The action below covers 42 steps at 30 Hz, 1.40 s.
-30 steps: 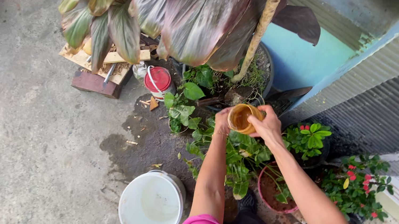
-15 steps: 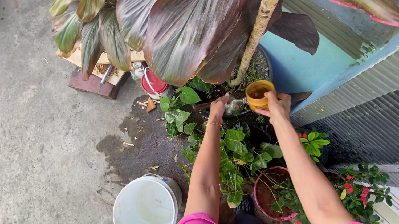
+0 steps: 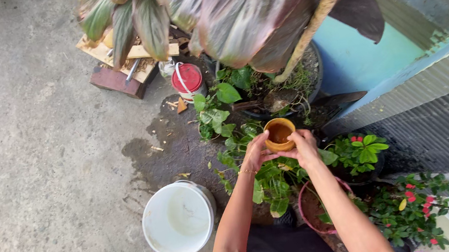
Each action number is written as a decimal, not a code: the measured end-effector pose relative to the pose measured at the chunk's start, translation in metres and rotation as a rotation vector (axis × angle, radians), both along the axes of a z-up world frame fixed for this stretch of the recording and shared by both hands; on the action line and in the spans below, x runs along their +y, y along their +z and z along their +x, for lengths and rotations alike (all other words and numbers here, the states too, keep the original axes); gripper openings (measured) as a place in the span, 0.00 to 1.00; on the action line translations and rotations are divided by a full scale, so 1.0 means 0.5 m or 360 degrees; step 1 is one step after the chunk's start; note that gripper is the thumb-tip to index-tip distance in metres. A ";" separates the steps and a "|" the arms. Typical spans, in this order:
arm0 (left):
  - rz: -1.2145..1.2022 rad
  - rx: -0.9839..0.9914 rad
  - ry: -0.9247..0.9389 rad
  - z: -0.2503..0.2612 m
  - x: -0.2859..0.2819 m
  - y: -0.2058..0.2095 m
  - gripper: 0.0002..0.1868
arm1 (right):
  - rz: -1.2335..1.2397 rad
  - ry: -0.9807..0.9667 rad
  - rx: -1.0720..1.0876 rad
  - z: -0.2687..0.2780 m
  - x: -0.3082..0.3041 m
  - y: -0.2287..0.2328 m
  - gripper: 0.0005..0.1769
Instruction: The person plants a small plant into a pot by hand and with a trowel, then waters multiple potted plants using a cup and a bucket.
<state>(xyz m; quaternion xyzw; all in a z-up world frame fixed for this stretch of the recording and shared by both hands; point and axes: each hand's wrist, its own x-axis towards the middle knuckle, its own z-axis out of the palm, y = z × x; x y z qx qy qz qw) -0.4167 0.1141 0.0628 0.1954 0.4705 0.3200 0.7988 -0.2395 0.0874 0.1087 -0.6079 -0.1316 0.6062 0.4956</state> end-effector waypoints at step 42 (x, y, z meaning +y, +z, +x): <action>-0.0041 -0.0040 0.1150 -0.615 -0.186 -0.428 0.14 | -0.0347 -0.0521 -0.0686 -0.296 0.404 -0.495 0.27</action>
